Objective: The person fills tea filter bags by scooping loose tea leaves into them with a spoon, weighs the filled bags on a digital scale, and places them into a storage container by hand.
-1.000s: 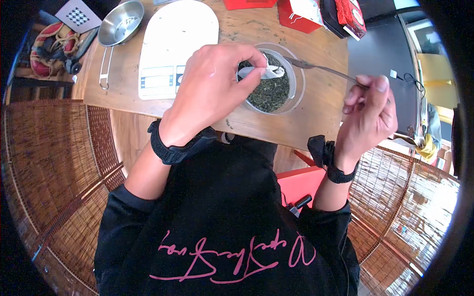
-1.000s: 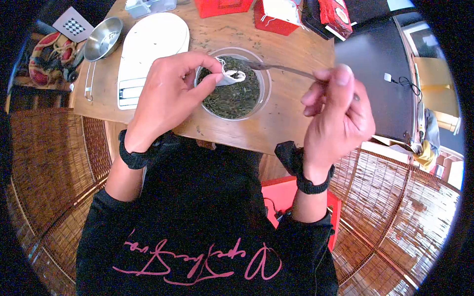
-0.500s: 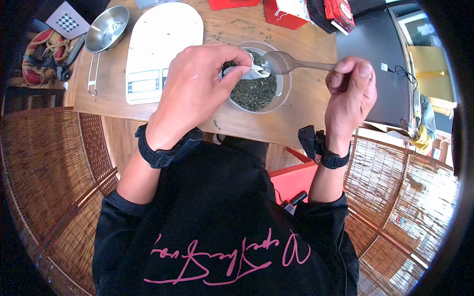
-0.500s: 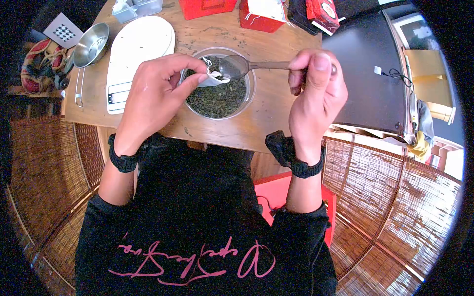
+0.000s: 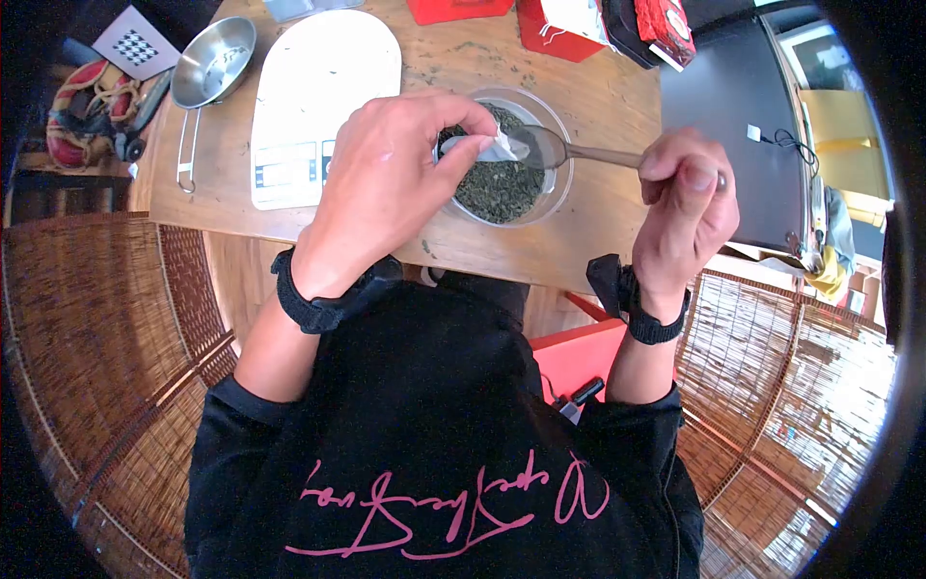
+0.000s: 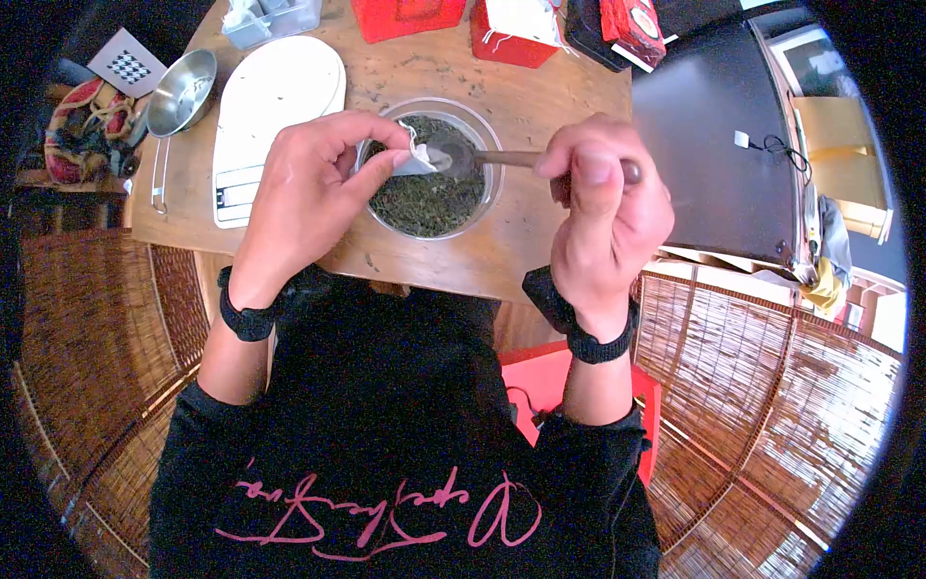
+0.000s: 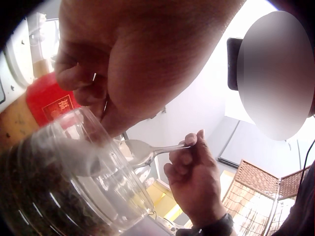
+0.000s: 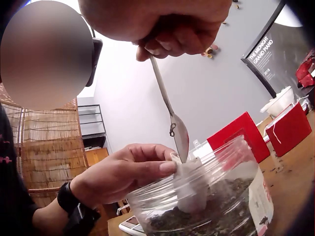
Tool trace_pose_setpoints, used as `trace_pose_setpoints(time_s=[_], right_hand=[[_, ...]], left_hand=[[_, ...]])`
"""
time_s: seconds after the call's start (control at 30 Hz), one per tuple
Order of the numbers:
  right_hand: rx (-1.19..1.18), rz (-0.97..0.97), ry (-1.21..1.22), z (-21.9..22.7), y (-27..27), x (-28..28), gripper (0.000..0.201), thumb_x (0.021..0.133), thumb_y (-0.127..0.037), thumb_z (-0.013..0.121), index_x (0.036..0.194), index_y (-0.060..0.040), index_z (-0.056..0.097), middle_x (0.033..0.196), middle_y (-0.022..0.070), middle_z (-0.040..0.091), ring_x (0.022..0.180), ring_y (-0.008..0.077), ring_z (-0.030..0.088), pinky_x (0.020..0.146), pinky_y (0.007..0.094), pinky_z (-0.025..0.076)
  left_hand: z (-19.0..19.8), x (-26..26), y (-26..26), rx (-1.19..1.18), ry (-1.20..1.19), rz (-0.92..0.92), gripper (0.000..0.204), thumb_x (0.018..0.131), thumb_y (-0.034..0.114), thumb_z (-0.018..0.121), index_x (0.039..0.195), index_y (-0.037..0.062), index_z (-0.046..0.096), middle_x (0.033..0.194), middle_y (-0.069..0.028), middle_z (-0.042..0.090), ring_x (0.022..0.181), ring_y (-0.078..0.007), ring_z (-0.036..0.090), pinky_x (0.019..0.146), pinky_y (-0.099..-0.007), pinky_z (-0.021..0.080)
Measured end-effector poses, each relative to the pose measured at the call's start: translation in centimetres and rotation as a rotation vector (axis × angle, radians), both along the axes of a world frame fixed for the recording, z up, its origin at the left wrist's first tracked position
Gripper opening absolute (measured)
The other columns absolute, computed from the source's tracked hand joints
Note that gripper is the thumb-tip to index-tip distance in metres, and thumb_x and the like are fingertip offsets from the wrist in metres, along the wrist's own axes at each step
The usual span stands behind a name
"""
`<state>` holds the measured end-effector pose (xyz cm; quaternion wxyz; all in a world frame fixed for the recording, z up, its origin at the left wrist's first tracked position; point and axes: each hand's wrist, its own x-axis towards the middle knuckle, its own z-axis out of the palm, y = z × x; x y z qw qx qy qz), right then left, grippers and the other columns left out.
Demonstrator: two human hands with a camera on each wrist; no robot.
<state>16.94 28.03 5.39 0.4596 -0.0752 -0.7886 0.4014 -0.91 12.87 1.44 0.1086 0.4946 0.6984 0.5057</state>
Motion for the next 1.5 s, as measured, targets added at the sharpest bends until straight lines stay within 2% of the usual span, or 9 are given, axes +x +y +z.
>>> trace_pose_setpoints(time_s=[0.4,0.57,0.67,0.77,0.9,1.07,1.13,1.23,1.5], right_hand=[[0.143,0.056,-0.082,0.6,-0.3,0.1,0.032,0.110,-0.025,0.052,0.094,-0.0004,0.064,0.079,0.0068,0.064,0.062,0.0099,0.049,0.057,0.0250,0.039],[-0.118,-0.133,0.075,1.0,-0.8,1.2,0.027,0.109,-0.019,0.054,0.095,0.0011,0.065,0.082,0.0049,0.067,0.067,0.0069,0.053,0.058,0.0224,0.041],[0.138,-0.142,-0.136,-0.3,0.3,1.2,0.020,0.105,-0.013,0.058,0.096,0.0013,0.068,0.084,0.0080,0.071,0.071,0.0147,0.066,0.064,0.0288,0.050],[0.191,-0.190,-0.349,-1.2,-0.3,0.9,0.016,0.102,-0.012,0.062,0.096,0.0003,0.071,0.088,0.0116,0.073,0.075,0.0221,0.070,0.068,0.0321,0.053],[0.001,-0.133,-0.384,-3.4,-1.6,1.1,0.017,0.102,-0.014,0.062,0.096,-0.0016,0.073,0.087,0.0114,0.074,0.074,0.0250,0.070,0.066,0.0327,0.052],[-0.241,-0.113,-0.363,-4.7,-3.1,1.6,0.022,0.104,-0.019,0.063,0.096,-0.0019,0.073,0.075,0.0047,0.068,0.066,0.0108,0.063,0.061,0.0276,0.048],[-0.334,-0.139,-0.307,-5.3,-3.5,1.7,0.029,0.109,-0.025,0.057,0.099,-0.0031,0.072,0.073,-0.0038,0.060,0.065,0.0026,0.051,0.058,0.0200,0.040],[-0.528,-0.179,-0.189,-5.5,-4.2,1.7,0.028,0.108,-0.024,0.060,0.098,-0.0016,0.073,0.070,-0.0023,0.061,0.061,0.0034,0.053,0.056,0.0215,0.042],[-0.615,-0.267,-0.080,-5.6,-4.4,2.7,0.033,0.109,-0.030,0.057,0.096,-0.0035,0.071,0.069,-0.0027,0.060,0.059,0.0029,0.051,0.054,0.0191,0.041]], left_hand=[[0.2,0.3,-0.1,-0.032,-0.068,0.008,0.012,0.089,0.007,0.077,0.100,0.0032,0.076,0.070,-0.0008,0.063,0.058,-0.0068,0.040,0.052,-0.0261,0.033],[0.3,0.7,-0.6,-0.071,-0.178,0.043,0.011,0.086,0.006,0.075,0.096,0.0024,0.075,0.065,-0.0053,0.063,0.052,-0.0104,0.050,0.052,-0.0270,0.041],[-0.3,0.8,-0.5,0.016,-0.255,0.075,0.008,0.089,0.007,0.074,0.094,0.0014,0.075,0.057,0.0017,0.057,0.051,-0.0031,0.046,0.051,-0.0226,0.037],[0.2,1.5,-0.8,-0.054,-0.269,0.116,0.009,0.089,0.006,0.074,0.096,0.0016,0.075,0.059,0.0021,0.058,0.053,-0.0028,0.048,0.052,-0.0219,0.038],[0.1,2.1,-1.1,-0.010,-0.264,0.115,0.010,0.090,0.006,0.073,0.099,0.0013,0.074,0.064,0.0019,0.061,0.056,-0.0023,0.050,0.054,-0.0211,0.040],[-0.2,2.9,-1.7,0.036,-0.320,0.114,0.009,0.092,0.005,0.073,0.100,0.0004,0.073,0.072,0.0017,0.065,0.061,-0.0018,0.053,0.056,-0.0204,0.044],[-0.4,3.1,-2.0,0.057,-0.326,0.107,0.009,0.092,0.005,0.073,0.099,0.0004,0.073,0.072,0.0020,0.065,0.061,-0.0017,0.053,0.056,-0.0202,0.044],[-0.5,3.2,-2.2,0.088,-0.326,0.101,0.008,0.091,0.004,0.074,0.098,0.0008,0.074,0.072,0.0026,0.065,0.061,-0.0013,0.053,0.056,-0.0197,0.044],[-2.3,2.3,-2.9,0.162,-0.265,0.095,0.008,0.084,0.006,0.081,0.090,0.0035,0.077,0.071,0.0040,0.064,0.060,0.0001,0.050,0.054,-0.0185,0.040]])
